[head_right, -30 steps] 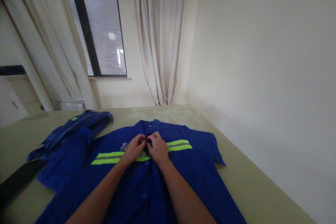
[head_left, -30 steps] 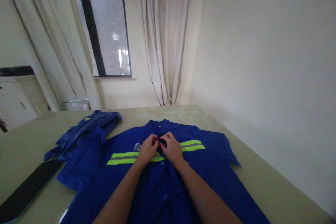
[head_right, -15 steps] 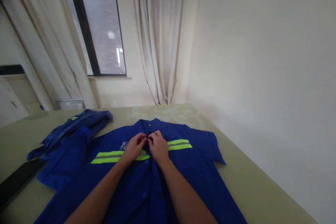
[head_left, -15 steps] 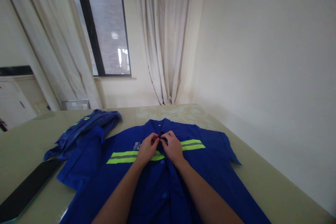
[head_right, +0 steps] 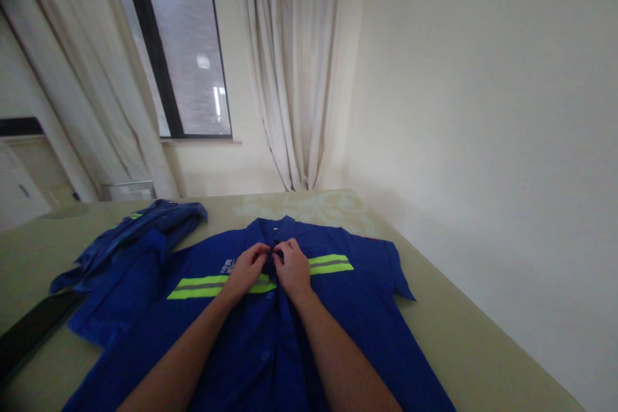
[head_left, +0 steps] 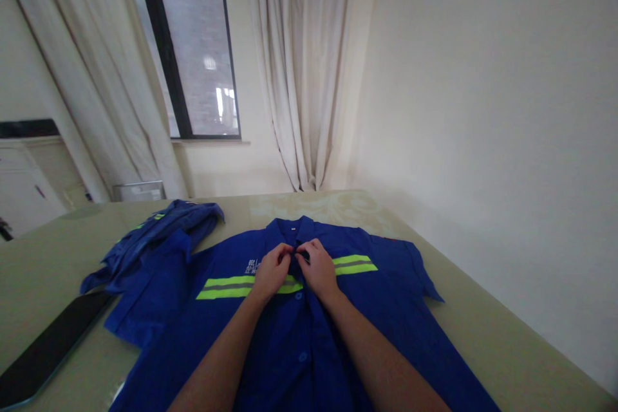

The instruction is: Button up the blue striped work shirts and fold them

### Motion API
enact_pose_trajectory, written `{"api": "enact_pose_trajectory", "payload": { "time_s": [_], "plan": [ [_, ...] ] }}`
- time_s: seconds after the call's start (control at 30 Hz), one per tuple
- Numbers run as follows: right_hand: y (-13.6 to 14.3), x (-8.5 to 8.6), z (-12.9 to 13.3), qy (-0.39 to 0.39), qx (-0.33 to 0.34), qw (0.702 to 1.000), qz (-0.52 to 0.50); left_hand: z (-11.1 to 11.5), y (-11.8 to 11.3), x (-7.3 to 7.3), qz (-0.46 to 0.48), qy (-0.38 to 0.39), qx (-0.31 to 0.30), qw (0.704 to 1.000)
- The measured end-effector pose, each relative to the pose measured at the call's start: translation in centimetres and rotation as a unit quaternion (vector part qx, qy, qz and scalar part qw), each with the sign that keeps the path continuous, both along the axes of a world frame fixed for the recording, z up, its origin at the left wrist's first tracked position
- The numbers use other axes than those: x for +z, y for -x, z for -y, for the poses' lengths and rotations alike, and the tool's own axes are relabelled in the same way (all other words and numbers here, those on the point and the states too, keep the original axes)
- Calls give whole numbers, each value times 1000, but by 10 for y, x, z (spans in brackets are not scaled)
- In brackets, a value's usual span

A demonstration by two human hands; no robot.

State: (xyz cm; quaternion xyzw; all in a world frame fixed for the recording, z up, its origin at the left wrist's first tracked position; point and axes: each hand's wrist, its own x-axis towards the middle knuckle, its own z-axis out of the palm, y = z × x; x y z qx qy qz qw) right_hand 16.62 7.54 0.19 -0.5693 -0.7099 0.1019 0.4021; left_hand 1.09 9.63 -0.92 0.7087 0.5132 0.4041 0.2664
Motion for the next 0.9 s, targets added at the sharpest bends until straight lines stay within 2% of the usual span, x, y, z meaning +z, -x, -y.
{"api": "enact_pose_trajectory", "payload": {
  "time_s": [0.17, 0.27, 0.33, 0.43, 0.57, 0.63, 0.73, 0.83, 0.9],
  "plan": [
    [0, -3, -3, -8, -6, 1000, -28, 4, -2, 2, -12, -1, 2, 1000],
    [-1, -9, -9, -29, -7, 995, -99, 5, -3, 2, -23, -5, 15, 1000],
    [-6, -15, -16, -53, -18, 980, -191, 4, -3, 2, -36, -9, 32, 999],
    [-26, -26, -32, -73, -78, 942, -317, 6, -3, 2, -59, -21, 63, 996],
    [-57, -41, -49, -53, -147, 911, -382, 18, -7, 12, -87, -66, 76, 991],
    [-66, -47, -53, -42, -157, 902, -399, 29, -15, 20, -135, -103, 13, 985],
    [-69, -49, -53, -30, -157, 894, -419, 56, -30, 29, -232, -134, -124, 955],
    [-67, -44, -50, -25, -148, 888, -435, 97, -39, 31, -267, -111, -195, 937],
    [-67, -37, -48, -23, -142, 882, -448, 128, -36, 26, -281, -82, -239, 926]
  ]
}}
